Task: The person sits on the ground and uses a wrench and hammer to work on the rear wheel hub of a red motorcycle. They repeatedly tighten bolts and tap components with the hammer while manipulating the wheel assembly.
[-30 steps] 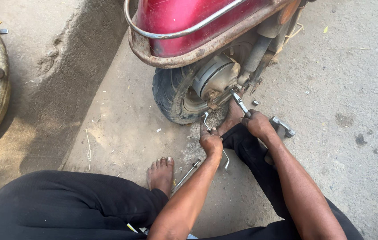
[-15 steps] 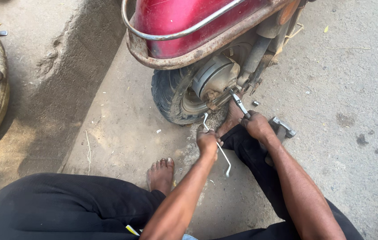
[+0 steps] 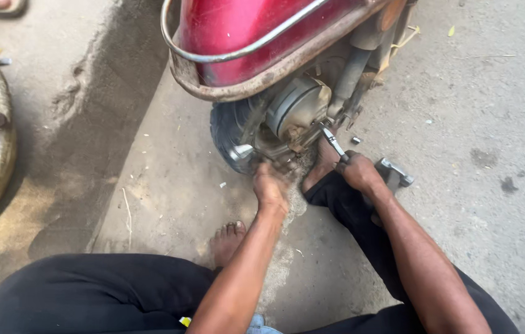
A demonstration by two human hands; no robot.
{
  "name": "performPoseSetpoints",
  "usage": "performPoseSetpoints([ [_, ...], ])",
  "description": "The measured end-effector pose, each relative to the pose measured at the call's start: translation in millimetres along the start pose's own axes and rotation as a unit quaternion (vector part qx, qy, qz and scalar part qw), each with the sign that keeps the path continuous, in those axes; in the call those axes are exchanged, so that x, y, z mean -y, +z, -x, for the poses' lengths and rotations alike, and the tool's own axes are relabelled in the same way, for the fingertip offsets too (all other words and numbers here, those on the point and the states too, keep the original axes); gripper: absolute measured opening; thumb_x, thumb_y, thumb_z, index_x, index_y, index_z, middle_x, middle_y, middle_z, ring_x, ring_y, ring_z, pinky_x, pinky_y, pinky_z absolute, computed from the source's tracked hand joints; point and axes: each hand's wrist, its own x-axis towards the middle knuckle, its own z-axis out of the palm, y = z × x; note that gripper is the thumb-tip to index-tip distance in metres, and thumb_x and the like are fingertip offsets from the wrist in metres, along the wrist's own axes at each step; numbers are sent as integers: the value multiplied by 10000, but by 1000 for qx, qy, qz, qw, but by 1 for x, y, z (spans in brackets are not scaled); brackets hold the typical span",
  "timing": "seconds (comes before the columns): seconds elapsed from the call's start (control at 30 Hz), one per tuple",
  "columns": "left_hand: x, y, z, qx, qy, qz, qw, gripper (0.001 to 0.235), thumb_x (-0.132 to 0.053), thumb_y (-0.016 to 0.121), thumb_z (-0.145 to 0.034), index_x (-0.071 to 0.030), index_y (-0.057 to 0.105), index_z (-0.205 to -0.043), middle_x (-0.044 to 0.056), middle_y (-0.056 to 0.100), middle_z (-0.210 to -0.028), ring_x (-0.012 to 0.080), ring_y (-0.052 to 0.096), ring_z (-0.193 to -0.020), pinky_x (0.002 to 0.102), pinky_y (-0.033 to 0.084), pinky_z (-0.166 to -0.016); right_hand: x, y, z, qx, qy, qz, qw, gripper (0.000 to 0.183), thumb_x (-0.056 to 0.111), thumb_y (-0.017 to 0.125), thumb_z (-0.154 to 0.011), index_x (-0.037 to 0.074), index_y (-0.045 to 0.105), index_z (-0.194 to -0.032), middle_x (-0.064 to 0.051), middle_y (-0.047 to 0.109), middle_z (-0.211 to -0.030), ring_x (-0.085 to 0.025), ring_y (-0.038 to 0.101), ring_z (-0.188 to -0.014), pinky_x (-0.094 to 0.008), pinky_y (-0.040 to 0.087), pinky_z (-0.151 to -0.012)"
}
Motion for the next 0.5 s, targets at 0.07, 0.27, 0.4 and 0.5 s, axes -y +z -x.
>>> performPoseSetpoints([
  [0.07,-5,-1,6,52,194,-314,928,184,-220,579,-960,-47,580,-1024,136,672,-847,242,627,-701,403,545,-605,11,-6,1,-9,-8,37,999,392,293,665,-923,15,679,-1199,-271,720,-1097,-427,677,-1064,-480,526,-923],
  [0.27,-43,10,-11,46,280,-800,529,300,-318,566,-1065,-49,664,-973,125,693,-792,246,644,-607,425,516,-551,28,-19,11,41,53,11,998,395,287,665,-925,34,656,-1228,-211,743,-1076,-358,696,-1051,-462,516,-956],
  [0.4,-34,-13,14,8,335,-736,588,317,-323,574,-1081,-9,620,-1065,159,675,-781,261,659,-597,424,542,-553,32,-17,12,45,65,-3,997,393,303,660,-939,40,650,-1232,-204,748,-1068,-347,704,-1044,-459,518,-956],
  [0.5,-20,-38,21,52,465,-750,467,229,-242,607,-922,-33,696,-957,164,723,-842,306,697,-665,432,550,-590,32,-19,5,27,47,3,999,377,281,665,-925,40,668,-1215,-214,737,-1074,-366,693,-1045,-465,516,-950],
])
